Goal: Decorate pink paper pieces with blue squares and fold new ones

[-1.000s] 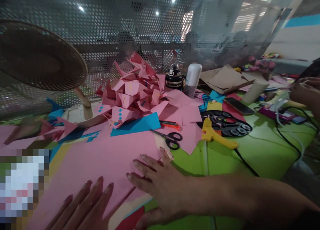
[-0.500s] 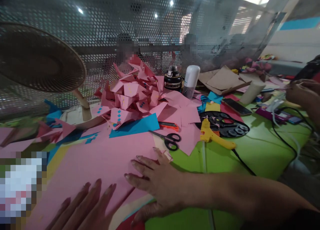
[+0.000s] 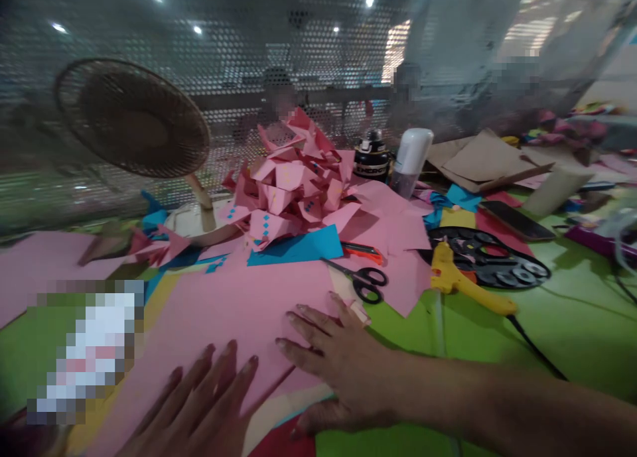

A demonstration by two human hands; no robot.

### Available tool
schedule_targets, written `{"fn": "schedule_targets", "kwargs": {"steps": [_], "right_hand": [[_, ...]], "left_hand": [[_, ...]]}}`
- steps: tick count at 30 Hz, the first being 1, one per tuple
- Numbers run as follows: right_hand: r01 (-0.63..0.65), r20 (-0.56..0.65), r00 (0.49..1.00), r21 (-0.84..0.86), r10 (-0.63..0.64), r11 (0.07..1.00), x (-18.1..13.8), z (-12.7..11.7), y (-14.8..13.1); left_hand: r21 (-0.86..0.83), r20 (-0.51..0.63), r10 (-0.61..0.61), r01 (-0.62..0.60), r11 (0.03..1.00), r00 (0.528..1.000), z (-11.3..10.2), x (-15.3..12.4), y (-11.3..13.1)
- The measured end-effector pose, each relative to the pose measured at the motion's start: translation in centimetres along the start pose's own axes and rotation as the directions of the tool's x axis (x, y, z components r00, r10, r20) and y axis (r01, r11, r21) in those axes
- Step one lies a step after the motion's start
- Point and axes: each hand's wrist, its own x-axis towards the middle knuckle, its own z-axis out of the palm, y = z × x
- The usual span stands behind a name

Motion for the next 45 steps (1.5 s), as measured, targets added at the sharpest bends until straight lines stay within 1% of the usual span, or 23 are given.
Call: {"fn": "schedule_targets", "kwargs": {"steps": [1,4,5,6,7,12,16,18,22,27,30,34,40,45], "right_hand": [[0.004,-0.012,1.000,-0.019,-0.004,1.000,0.0,0.3,0.0],[0.033,-0.071,0.997,-0.098,-0.041,0.995,-0.1,1.1,0.2],[0.048,-0.096,0.994,-0.128,-0.061,0.991,-0.1,1.3,0.2],[0.061,-0.113,0.990,-0.159,-0.079,0.985,-0.1,1.4,0.3],[0.071,-0.125,0.987,-0.191,-0.096,0.979,-0.1,1.5,0.3],[0.090,-0.153,0.976,-0.356,-0.153,0.930,0.1,1.9,0.2],[0.091,-0.222,0.956,-0.398,-0.192,0.913,0.2,2.4,0.5],[0.103,-0.232,0.949,-0.413,-0.214,0.905,0.3,2.8,0.8],[0.154,-0.205,0.943,-0.431,-0.262,0.889,0.4,3.3,1.5],[0.150,-0.248,0.929,-0.426,-0.274,0.892,0.5,3.5,1.8],[0.150,-0.253,0.923,-0.453,-0.288,0.879,0.6,3.9,2.0],[0.112,-0.273,0.918,-0.516,-0.287,0.849,0.6,4.5,2.4],[0.095,-0.310,0.910,-0.494,-0.277,0.864,0.7,5.4,2.7],[0.063,-0.312,0.902,-0.588,-0.297,0.807,0.8,5.5,2.7]], "left_hand": [[-0.010,0.052,0.006,-0.006,1.000,0.999,-0.6,0.1,0.0],[-0.010,0.086,-0.012,0.013,1.000,0.996,-1.7,0.3,0.2],[-0.003,0.107,-0.021,0.021,1.000,0.994,-1.7,0.3,0.3],[-0.002,0.092,-0.023,0.023,1.000,0.996,-1.6,0.2,0.5],[-0.006,0.102,-0.028,0.029,1.000,0.994,-1.5,0.1,0.6],[-0.069,0.149,-0.062,0.073,0.995,0.987,-1.3,-0.2,1.0],[-0.117,0.190,-0.064,0.087,0.989,0.980,-2.0,0.1,1.1],[-0.132,0.203,-0.058,0.086,0.987,0.977,-2.3,0.2,1.1],[-0.115,0.172,-0.055,0.075,0.991,0.984,-2.4,0.2,0.9],[-0.057,0.101,-0.037,0.043,0.997,0.994,-2.0,0.0,0.7],[-0.043,0.056,-0.054,0.057,0.997,0.997,-1.4,-0.1,0.9],[-0.028,0.033,-0.093,0.094,0.995,0.995,-0.8,-0.4,1.1],[-0.033,0.020,-0.095,0.095,0.995,0.995,-0.4,-0.4,1.1],[0.013,-0.016,-0.102,0.102,0.995,0.995,-0.1,-0.4,1.2]]}}
